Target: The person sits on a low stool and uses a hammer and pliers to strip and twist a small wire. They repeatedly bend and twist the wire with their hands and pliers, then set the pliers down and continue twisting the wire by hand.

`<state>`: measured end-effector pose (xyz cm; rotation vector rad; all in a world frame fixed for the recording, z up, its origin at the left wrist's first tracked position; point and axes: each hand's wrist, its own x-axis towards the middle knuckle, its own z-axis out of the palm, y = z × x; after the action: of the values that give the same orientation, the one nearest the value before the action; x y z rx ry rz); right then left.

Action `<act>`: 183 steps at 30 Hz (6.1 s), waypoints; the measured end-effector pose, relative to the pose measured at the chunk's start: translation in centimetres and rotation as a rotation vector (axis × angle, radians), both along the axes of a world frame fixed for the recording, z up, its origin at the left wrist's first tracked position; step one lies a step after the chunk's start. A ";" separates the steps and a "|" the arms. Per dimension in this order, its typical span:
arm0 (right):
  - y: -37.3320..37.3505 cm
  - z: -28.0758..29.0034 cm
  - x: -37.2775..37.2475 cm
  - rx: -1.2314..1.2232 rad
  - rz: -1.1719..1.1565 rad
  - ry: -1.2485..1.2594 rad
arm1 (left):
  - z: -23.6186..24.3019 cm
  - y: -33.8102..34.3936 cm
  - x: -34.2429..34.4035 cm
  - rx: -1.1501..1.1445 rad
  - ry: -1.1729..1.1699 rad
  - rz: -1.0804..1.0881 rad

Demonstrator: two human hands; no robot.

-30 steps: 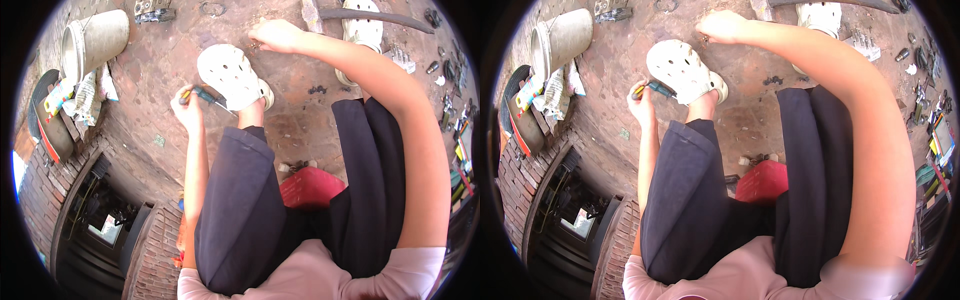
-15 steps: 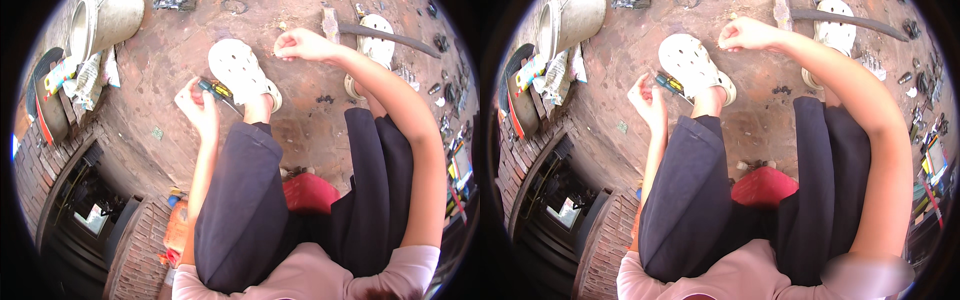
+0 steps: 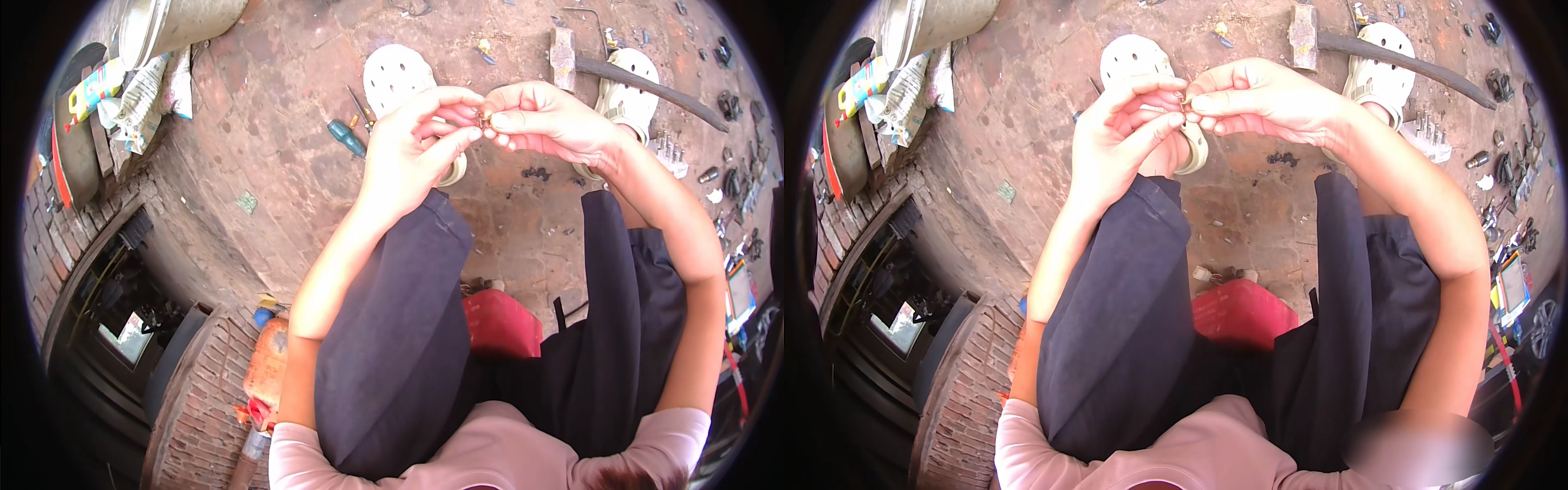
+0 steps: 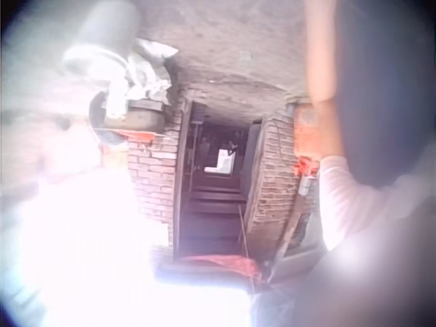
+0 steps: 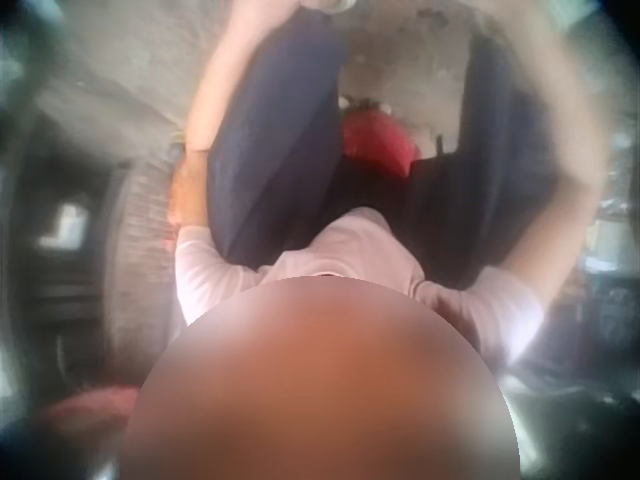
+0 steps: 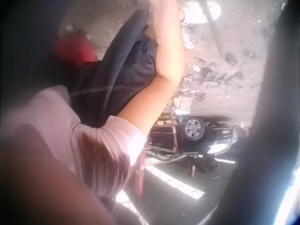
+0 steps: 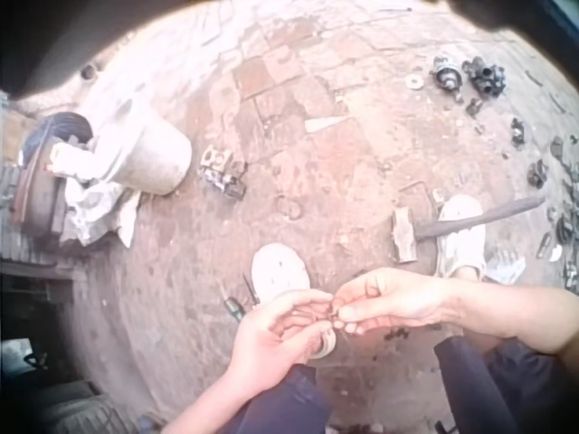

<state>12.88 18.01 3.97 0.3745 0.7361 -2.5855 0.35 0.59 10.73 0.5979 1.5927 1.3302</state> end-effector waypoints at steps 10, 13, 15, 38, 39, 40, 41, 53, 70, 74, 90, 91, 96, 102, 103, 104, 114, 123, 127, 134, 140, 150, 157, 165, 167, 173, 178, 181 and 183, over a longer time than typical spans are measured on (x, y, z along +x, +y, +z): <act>0.2 0.8 -0.2 0.324 0.008 0.130 | 0.1 0.2 0.3 -0.224 -0.025 -0.025; 0.5 1.1 -0.6 0.420 0.015 0.178 | 0.2 0.2 0.5 -0.259 0.027 -0.017; 0.9 1.4 -0.8 0.479 0.013 0.198 | 0.2 0.3 0.6 -0.258 0.064 0.011; 1.2 2.8 -0.3 0.677 -0.001 0.271 | 1.2 0.9 1.0 -0.316 -0.004 0.003; 1.3 2.7 -0.4 0.699 0.026 0.277 | 1.1 0.9 1.0 -0.290 0.009 0.015; 1.2 2.7 -0.4 0.672 0.025 0.264 | 1.0 0.9 1.0 -0.265 0.022 0.027; 1.3 2.6 -0.4 0.656 0.026 0.249 | 1.0 0.9 1.0 -0.240 0.035 0.039; 0.5 3.0 -0.4 0.520 0.022 0.269 | 1.2 -0.3 1.1 -0.148 -0.189 0.034; 0.8 5.9 -0.9 1.097 -0.052 0.263 | -1.4 -0.9 0.4 -0.149 -0.114 0.066; -0.4 15.0 2.9 1.844 0.030 0.588 | -1.6 -1.2 -0.2 -0.121 -0.059 0.144; -13.8 39.9 18.7 2.026 -0.148 0.429 | 12.8 -3.5 1.5 0.058 0.274 0.039; -14.1 40.3 19.8 2.043 -0.180 0.414 | 13.7 -3.7 1.8 0.079 0.264 0.041; -14.6 39.0 26.5 2.087 -0.379 0.170 | 16.3 -4.1 2.4 0.045 0.250 0.023; -8.8 10.4 45.5 1.629 -0.737 -0.907 | 20.3 -6.6 2.1 -0.105 0.481 -0.090; -9.2 5.6 50.7 1.658 -0.622 -1.158 | 21.2 -7.4 2.0 -0.149 0.501 -0.117; -10.1 1.3 55.4 1.665 -0.572 -1.386 | 21.8 -8.1 1.9 -0.182 0.485 -0.094; -12.3 -11.6 66.6 1.037 -0.366 -2.033 | 19.9 -9.5 3.4 -0.201 0.303 0.106; -11.6 -9.5 64.2 0.807 -0.322 -2.096 | 17.6 -11.4 6.8 -0.231 0.228 0.151; -11.8 -10.8 65.4 0.805 -0.166 -2.160 | 17.5 -11.2 9.3 -0.221 0.185 0.198; -14.8 -12.7 66.7 1.384 0.030 -1.766 | 17.2 -11.1 12.2 -0.167 0.122 0.215; -13.3 -13.0 67.6 1.612 -0.074 -1.981 | 18.9 -11.4 13.0 -0.091 0.090 0.160; -11.0 -0.6 57.9 0.434 -1.476 -0.672 | 22.2 -12.8 16.8 0.189 -0.010 0.139; -14.4 17.7 43.2 0.095 -1.138 0.199 | 25.2 -15.0 20.4 0.364 0.061 0.156; -20.3 31.1 32.3 0.007 -0.517 0.371 | 30.4 -17.6 21.2 0.535 0.294 0.311; -21.6 32.7 30.3 0.042 -0.424 0.348 | 31.7 -17.9 21.3 0.637 0.449 0.327; -23.9 35.4 25.6 0.508 -0.364 0.352 | 34.2 -20.8 20.5 0.523 1.046 0.444; -24.8 36.2 23.8 0.811 -0.330 0.506 | 34.9 -22.2 18.9 0.523 1.329 0.331; -25.0 36.1 23.5 0.939 -0.338 0.522 | 34.9 -22.2 18.2 0.477 1.363 0.239; -24.9 36.0 23.4 1.033 -0.359 0.511 | 34.7 -22.1 18.0 0.484 1.395 0.185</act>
<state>36.32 -6.87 39.98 0.1189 2.3660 -2.3908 18.31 -21.49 45.44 2.0209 2.3913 1.5061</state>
